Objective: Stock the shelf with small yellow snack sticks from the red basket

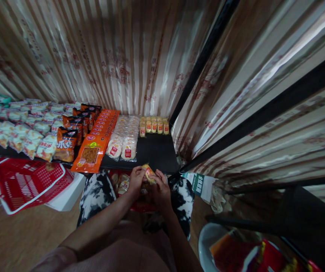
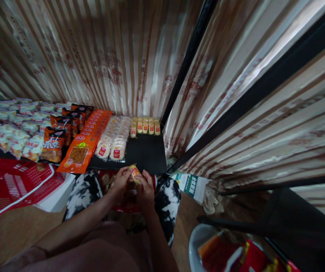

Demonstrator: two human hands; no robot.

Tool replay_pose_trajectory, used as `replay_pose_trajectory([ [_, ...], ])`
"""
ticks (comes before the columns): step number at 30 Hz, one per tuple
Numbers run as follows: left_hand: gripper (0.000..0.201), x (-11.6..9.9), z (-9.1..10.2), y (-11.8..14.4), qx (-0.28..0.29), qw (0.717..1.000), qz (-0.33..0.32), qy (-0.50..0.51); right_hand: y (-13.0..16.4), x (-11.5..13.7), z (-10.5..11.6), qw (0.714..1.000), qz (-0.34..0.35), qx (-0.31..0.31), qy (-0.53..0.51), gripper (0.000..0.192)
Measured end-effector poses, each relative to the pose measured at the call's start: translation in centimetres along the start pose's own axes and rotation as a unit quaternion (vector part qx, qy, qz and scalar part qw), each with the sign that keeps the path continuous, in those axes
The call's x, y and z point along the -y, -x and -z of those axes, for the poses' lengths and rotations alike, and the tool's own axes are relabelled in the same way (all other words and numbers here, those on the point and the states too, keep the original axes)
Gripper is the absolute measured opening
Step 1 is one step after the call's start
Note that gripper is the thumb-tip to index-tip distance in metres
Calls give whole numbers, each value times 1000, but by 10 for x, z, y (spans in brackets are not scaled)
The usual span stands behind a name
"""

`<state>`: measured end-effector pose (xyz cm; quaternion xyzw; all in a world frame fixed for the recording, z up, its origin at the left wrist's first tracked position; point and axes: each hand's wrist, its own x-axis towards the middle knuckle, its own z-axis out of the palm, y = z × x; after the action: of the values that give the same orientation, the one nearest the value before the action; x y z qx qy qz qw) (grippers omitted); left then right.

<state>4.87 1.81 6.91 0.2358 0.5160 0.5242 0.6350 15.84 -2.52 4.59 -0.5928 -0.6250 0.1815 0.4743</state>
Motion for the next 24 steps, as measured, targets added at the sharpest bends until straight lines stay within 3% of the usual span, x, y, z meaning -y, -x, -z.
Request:
replay_pose_trajectory([
  [14, 38, 1, 5, -4, 22, 999, 30, -29, -8, -4, 5, 987, -119, -40, -100, 30],
  [19, 36, 2, 5, -4, 18, 999, 34, -32, -13, -3, 1, 939, -251, -61, -228, 45],
  [24, 30, 2, 4, -2, 9, 999, 36, 1, -17, -3, -8, 887, -309, -103, -328, 53],
])
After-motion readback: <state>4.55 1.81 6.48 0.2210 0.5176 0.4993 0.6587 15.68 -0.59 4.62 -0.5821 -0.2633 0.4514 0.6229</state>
